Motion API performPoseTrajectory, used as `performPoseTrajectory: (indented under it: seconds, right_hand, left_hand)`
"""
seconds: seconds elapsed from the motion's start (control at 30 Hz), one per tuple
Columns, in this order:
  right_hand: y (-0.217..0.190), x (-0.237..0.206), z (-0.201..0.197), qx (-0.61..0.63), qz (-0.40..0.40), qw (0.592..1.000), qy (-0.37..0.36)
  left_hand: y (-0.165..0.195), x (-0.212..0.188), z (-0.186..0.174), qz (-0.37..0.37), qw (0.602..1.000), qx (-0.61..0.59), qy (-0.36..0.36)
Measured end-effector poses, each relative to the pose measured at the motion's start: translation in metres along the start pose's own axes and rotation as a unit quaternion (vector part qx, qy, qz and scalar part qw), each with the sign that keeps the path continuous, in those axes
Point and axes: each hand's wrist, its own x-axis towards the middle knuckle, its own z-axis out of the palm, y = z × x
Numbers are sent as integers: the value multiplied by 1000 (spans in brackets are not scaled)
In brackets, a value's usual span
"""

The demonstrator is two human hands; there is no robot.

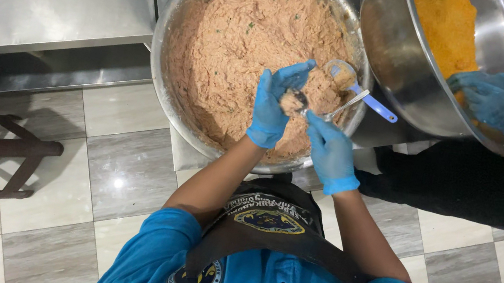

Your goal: The person scoops a pink minced food mixture from a large metal basin with a spoon, forms it into balls between their gloved hands, and passes the balls to a coworker who coats them in an orange crumb mixture in a second basin. The person repeats this scooping and shaping cycle throughout the clip.

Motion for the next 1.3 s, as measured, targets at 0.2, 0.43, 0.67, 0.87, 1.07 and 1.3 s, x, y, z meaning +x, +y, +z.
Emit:
performPoseTrajectory:
  seconds: [0.2, 0.43, 0.67, 0.87, 1.07, 1.3]
  right_hand:
    - [25, 9, 4, 182, 231, 953, -80]
    - [-12, 1, -9, -236, -184, 953, 36]
    - [-27, 2, -23, -225, -127, 963, 76]
    - [-2, 0, -5, -74, -8, 997, 3]
    - [22, 8, 5, 154, 226, 956, -106]
    - [-4, 6, -9, -167, -120, 979, 11]
  left_hand:
    - [-10, 10, -18, -35, 989, -81, 121]
    - [-11, -16, -9, -159, 925, -327, 113]
    - [2, -14, -3, -155, 923, -328, 128]
    - [-4, -7, -8, 5, 1000, -8, 2]
    - [-5, 0, -13, 15, 992, 119, 30]
    - [2, -14, 0, -177, 942, -268, 102]
